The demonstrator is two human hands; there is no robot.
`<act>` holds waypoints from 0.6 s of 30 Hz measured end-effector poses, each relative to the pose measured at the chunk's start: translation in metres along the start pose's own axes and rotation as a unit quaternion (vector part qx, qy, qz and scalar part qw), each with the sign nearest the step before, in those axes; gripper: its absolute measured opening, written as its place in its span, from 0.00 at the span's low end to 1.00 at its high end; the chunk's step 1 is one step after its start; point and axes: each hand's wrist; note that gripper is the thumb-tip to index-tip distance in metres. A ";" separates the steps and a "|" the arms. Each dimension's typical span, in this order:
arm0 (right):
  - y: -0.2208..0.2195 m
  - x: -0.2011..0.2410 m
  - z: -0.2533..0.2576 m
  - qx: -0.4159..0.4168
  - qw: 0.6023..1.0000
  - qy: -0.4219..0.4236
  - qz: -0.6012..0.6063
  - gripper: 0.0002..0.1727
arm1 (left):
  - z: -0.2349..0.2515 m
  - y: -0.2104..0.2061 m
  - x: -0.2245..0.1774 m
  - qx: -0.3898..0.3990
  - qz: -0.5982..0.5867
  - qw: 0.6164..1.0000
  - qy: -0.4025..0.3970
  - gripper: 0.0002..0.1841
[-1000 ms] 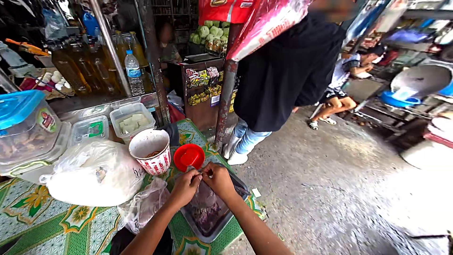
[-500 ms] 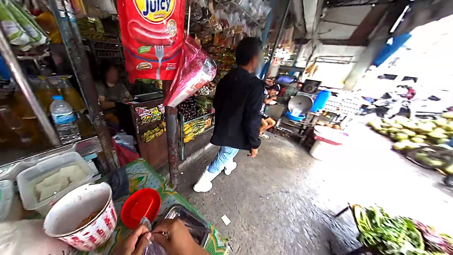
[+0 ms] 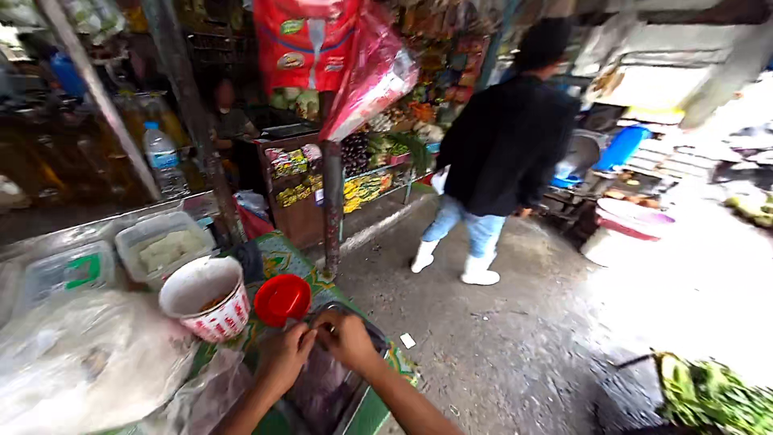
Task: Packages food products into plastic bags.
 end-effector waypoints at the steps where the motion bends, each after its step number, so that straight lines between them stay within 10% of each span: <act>1: 0.003 -0.001 0.002 -0.001 1.000 -0.013 -0.006 0.12 | 0.003 0.001 -0.003 0.016 0.003 1.000 0.004 0.22; 18: 0.000 -0.032 0.035 0.007 0.974 -0.211 0.085 0.10 | -0.002 -0.011 -0.013 0.012 0.000 1.000 0.025 0.22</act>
Point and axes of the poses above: each hand's wrist, its own z-axis towards the middle knuckle, its own y-axis out of the back of the hand, x = y × z, and after that the axes turned 3 degrees about -z, right-handed
